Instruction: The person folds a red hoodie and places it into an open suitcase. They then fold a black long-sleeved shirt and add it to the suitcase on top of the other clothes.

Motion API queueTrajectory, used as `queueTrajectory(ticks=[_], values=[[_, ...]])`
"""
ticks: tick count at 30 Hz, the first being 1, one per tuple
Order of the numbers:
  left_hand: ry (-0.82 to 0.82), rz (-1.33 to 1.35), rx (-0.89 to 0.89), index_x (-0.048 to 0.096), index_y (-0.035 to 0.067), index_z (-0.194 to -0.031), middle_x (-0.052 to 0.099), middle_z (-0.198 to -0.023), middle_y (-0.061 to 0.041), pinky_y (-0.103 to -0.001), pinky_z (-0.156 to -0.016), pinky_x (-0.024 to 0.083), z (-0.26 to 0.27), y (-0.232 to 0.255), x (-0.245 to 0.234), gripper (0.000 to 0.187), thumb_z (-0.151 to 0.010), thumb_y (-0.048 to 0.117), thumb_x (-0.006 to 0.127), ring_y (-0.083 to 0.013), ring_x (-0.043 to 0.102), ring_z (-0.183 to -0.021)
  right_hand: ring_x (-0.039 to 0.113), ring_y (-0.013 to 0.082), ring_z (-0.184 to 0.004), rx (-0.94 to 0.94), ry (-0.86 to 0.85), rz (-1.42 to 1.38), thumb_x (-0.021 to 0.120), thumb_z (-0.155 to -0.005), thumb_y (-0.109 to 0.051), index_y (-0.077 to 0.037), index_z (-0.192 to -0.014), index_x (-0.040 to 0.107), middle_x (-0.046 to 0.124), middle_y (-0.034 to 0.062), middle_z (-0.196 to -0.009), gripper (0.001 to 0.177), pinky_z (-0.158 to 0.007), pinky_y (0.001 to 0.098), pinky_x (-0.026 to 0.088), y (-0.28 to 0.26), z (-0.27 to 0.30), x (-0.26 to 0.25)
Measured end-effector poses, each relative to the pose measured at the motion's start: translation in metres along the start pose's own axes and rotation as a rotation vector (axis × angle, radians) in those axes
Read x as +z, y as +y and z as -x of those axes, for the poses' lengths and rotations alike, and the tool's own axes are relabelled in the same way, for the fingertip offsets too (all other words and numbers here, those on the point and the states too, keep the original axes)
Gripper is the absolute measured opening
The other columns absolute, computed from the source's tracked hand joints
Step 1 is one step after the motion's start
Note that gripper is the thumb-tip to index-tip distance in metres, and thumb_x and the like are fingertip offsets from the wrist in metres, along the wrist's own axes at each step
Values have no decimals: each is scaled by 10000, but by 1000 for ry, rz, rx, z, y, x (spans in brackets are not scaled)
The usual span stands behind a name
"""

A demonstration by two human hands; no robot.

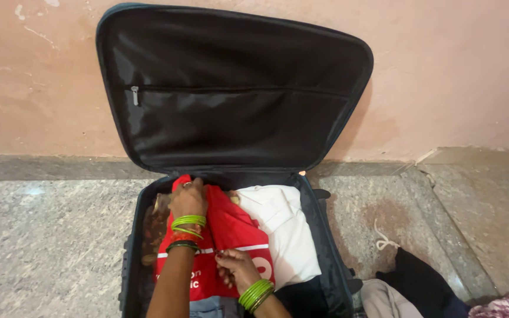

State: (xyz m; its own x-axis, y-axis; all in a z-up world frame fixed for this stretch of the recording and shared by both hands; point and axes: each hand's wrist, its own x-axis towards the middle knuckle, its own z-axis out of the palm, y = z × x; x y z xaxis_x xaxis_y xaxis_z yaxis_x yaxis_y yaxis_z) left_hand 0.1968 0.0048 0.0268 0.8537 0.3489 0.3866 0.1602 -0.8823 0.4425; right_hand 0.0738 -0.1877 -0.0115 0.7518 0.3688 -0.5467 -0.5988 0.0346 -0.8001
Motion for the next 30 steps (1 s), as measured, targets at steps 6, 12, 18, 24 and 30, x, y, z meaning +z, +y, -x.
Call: queueTrajectory(ticks=[6, 12, 18, 24, 30], values=[[46, -44, 169, 686, 136, -880, 727, -837, -102, -479, -731, 561, 11, 2, 12, 144, -904, 277, 665, -346, 696, -837, 502, 96, -447, 0, 35, 128, 699, -940, -241, -107, -812, 646, 614, 0, -627, 193, -397, 248, 342, 6, 21, -1], [-125, 24, 107, 681, 160, -1097, 689, -1099, -132, -480, -827, 554, 28, -4, 11, 215, -925, 285, 650, -368, 662, -1006, 522, 73, -473, -11, -7, 233, 664, -1000, -256, -94, -875, 656, 627, -3, -657, 205, -416, 227, 362, 33, 29, -6], [-119, -9, 162, 617, 131, -1261, 565, -1321, -157, -513, -885, 491, 63, -13, -79, 497, -837, 379, 695, -374, 599, -1148, 548, 51, -501, -205, 160, 222, 606, -986, -213, -110, -997, 708, 664, -3, -700, 145, -441, 209, 416, 31, 27, -43], [-685, -84, -37, 602, 250, -1267, 562, -1340, -5, -527, -1007, 456, 192, -6, -141, 421, -898, 438, 676, -265, 542, -1249, 582, 87, -594, -453, 345, 412, 694, -956, -153, -65, -943, 684, 664, 20, -720, 90, -521, 241, 458, 39, 22, -44], [-925, -283, 178, 429, 255, -1500, 238, -1675, -4, -615, -1125, 244, 234, -2, -120, 705, -874, 425, 708, -271, 174, -1500, 673, 198, -836, -661, 286, 835, 743, -862, -148, -79, -997, 735, 712, 64, -899, 152, -731, 339, 548, 16, 59, -12]])
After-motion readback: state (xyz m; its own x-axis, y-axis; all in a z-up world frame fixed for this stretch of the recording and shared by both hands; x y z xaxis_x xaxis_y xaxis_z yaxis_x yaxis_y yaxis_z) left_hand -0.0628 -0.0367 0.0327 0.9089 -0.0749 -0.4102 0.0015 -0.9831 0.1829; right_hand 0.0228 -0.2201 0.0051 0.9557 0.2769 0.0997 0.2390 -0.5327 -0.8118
